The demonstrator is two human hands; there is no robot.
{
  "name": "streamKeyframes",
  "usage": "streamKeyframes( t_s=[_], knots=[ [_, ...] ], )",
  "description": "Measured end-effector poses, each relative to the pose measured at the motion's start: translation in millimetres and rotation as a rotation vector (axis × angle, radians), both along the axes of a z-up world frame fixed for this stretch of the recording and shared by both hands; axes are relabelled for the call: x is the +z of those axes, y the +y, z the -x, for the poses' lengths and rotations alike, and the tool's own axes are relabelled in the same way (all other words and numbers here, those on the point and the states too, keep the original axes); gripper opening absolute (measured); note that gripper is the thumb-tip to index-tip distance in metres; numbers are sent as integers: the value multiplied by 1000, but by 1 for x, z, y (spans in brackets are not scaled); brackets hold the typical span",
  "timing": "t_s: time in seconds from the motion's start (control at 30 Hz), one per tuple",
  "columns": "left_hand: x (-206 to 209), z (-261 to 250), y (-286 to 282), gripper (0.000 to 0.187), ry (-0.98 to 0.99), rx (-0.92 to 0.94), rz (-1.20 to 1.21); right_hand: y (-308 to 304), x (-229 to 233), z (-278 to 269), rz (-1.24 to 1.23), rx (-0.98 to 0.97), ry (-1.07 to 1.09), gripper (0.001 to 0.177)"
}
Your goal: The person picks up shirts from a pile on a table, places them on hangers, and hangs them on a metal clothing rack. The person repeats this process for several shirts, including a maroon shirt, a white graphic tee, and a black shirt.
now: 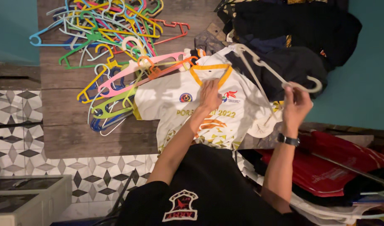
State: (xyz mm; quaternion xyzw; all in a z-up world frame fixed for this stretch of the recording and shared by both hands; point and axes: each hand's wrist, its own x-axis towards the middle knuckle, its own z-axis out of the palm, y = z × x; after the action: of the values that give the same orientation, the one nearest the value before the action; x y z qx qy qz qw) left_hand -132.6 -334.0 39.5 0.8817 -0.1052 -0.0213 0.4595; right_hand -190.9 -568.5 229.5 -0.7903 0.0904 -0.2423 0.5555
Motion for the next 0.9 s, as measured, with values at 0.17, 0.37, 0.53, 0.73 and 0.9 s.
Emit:
streamKeyframes(
  t_s=[0.17,0.37,0.53,0.73,0.9],
  knots=[
    [0,9,-13,101,59,46,248,55,3,-37,-83,127,-10,15],
    [-15,6,-14,86,759,55,672,111,7,-57,-205,248,51,20],
    [-34,16,0,96,316,-123,549,130,5,-53,-190,305,35,21],
    [-23,37,17,98,357,-278,469,137,-7,-48,-172,286,71,22],
    [-22,48,15,92,317,-344,282,143,-14,-45,-176,290,100,18]
  ],
)
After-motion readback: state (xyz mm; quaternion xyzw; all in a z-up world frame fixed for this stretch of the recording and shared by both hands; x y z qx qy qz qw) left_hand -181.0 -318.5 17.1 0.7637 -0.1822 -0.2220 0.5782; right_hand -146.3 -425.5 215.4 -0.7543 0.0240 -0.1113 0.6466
